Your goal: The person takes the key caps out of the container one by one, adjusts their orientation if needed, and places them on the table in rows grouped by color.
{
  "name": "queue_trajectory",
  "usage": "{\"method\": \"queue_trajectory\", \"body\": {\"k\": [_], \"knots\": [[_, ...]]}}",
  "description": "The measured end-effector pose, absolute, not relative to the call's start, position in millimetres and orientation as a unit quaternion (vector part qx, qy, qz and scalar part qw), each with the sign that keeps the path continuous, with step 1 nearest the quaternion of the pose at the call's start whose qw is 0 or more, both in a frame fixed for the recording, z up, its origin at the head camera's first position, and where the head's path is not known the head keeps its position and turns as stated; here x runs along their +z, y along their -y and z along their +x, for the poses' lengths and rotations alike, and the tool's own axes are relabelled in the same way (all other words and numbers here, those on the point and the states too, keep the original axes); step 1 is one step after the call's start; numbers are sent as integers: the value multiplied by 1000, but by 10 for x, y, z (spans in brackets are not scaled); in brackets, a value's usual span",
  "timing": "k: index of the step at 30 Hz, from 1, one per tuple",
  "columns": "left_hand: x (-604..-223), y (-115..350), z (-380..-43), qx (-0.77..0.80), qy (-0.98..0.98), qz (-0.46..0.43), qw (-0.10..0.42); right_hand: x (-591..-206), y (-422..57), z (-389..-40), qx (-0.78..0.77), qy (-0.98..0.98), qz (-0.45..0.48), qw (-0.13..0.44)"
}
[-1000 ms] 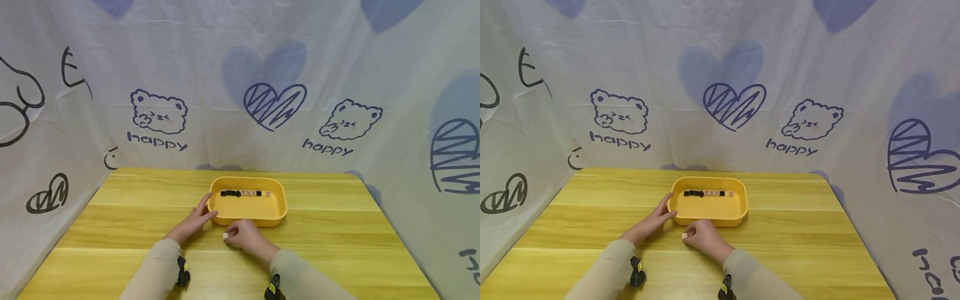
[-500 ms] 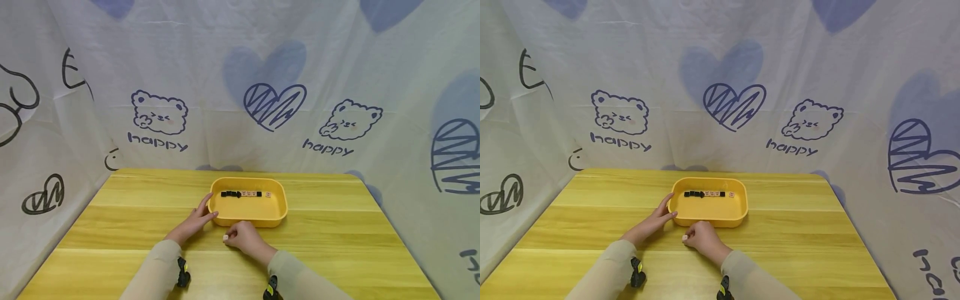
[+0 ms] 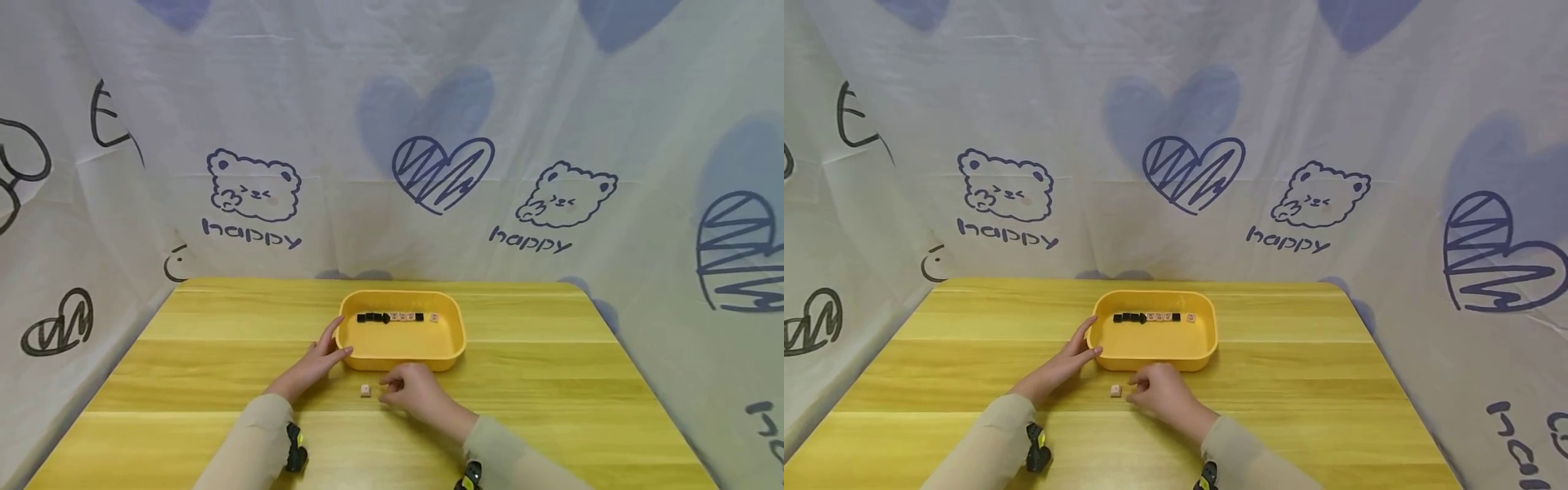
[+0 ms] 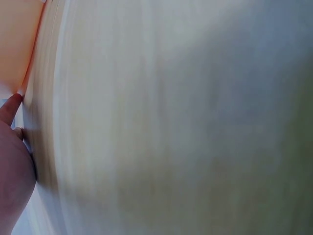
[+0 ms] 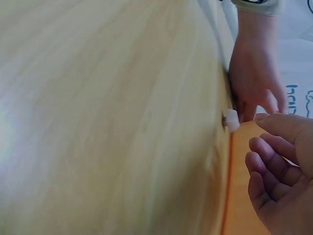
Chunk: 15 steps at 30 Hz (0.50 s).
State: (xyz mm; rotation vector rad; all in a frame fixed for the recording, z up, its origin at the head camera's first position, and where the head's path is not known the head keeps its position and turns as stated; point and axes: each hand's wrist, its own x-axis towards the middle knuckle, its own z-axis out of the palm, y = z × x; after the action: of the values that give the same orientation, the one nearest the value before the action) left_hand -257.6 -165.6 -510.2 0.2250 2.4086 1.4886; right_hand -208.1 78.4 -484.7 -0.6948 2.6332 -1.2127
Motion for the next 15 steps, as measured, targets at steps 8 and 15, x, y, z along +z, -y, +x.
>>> {"method": "queue_trajectory", "body": {"k": [8,15], "knots": [[-5094,1673,-2564,516,-839,82,153,-4557,-944,-2081,-383,-886,-259,28],[-5098,1675,-2577,514,-840,84,151,-4286,-1024,-2262,-342,-904,-257,4]]}}
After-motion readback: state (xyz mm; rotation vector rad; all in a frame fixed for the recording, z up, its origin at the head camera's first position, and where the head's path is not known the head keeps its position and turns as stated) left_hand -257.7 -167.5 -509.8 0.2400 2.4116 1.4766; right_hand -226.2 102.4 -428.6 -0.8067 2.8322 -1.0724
